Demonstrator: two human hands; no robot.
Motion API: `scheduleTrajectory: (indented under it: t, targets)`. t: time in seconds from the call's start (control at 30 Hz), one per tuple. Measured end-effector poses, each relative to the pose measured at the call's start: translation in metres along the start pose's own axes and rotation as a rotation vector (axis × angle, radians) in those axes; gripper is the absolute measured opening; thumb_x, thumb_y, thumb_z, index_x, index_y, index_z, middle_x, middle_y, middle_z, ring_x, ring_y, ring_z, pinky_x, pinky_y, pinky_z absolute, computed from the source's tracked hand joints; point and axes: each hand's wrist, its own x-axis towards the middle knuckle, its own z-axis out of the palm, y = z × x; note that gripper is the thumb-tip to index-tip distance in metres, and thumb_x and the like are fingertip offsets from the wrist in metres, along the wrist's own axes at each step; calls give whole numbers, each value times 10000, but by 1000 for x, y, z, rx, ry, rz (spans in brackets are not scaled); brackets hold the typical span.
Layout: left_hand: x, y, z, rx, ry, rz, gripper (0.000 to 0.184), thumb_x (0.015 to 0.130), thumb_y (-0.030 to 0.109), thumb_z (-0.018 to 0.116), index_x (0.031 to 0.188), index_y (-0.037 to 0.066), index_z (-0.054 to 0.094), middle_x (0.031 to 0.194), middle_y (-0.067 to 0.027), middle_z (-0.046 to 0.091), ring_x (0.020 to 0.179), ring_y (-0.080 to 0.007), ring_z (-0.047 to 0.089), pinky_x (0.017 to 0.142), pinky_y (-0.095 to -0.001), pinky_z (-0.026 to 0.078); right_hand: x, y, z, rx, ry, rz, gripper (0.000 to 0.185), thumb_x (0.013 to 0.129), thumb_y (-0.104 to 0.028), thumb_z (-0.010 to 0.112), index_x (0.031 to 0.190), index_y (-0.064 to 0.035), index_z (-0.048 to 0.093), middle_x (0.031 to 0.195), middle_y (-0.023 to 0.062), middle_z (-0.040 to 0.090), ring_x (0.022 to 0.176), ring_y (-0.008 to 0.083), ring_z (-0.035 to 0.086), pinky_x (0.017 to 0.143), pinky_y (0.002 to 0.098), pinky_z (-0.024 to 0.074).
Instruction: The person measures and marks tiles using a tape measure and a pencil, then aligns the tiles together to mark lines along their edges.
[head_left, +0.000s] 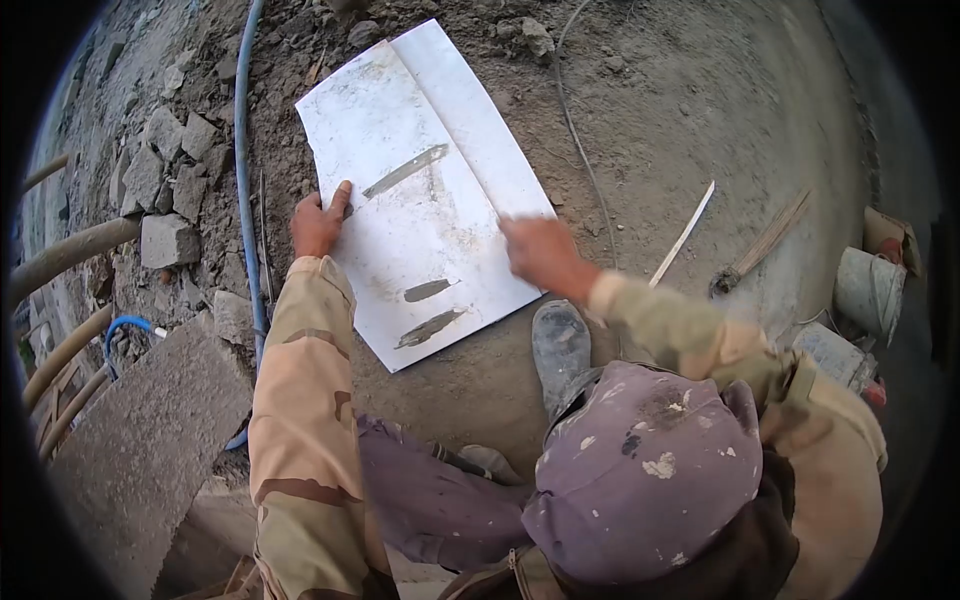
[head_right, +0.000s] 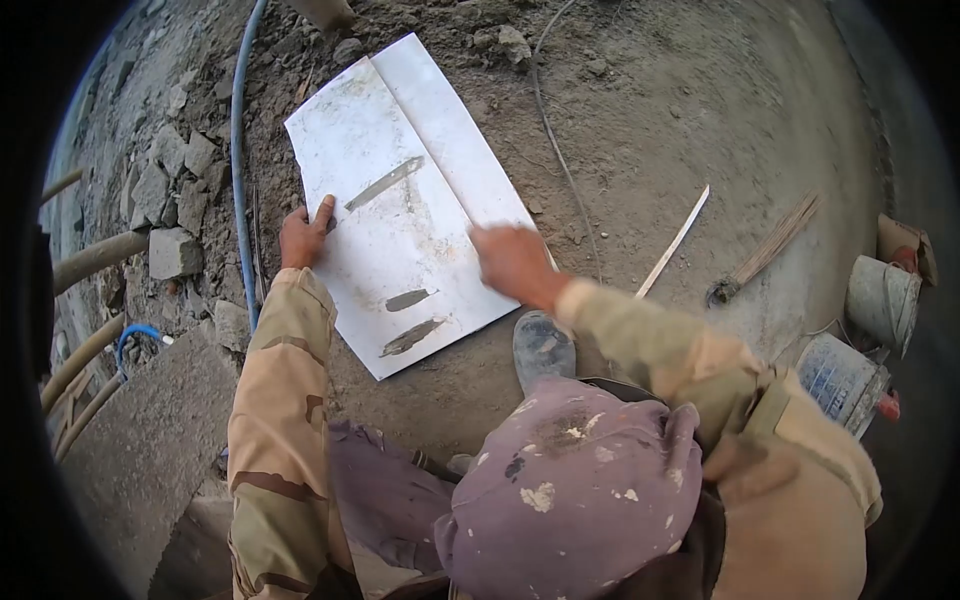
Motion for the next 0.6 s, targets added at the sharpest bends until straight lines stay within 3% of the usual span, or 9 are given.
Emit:
scheduleTrajectory:
  t: [0.03,0.13,0.27,0.37,0.5,0.6]
  targets:
    - [1,-1,1,7,-3,2,760,861,732,682,984,-15,760,1024,-277,744,989,-439,706,892,-486,532,-27,-7,-7,73,-161,123,148,855,-65,567,979,-42,644,827,189,701,759,416,698,690,543,545]
    - [-4,1,-1,-14,-10,16,768,858,728,688,1000,-24,755,1044,-288,739,989,-451,703,890,-485,535,-97,-14,-7,58,-264,220,151,865,-74,573,977,-17,657,825,208,708,767,425,707,709,551,552]
    - [3,-9,7,-19,65,57,771,858,721,695,981,-38,752,1044,-300,734,987,-457,702,883,-485,539,-101,-22,-36,5,-413,367,163,881,-91,581,975,16,661,791,229,703,779,449,710,698,576,553]
    - [-1,-5,2,-44,8,11,761,862,712,695,963,-41,752,1035,-302,734,994,-456,703,882,-488,536,-19,-14,-54,83,28,159,117,902,-118,578,921,-28,650,755,270,665,744,477,678,669,588,531]
    - [-4,0,-4,-57,-4,12,747,863,706,697,957,-33,754,991,-286,742,957,-440,710,869,-488,535,170,9,-44,155,436,-11,173,927,-195,573,878,-59,666,807,244,693,769,471,673,713,575,525]
    - [-3,-1,-3,-73,-8,19,733,865,702,699,955,-23,758,979,-277,745,946,-428,714,866,-484,535,280,10,-46,134,339,67,192,899,-185,587,943,-74,738,1010,240,746,951,436,724,835,527,581]
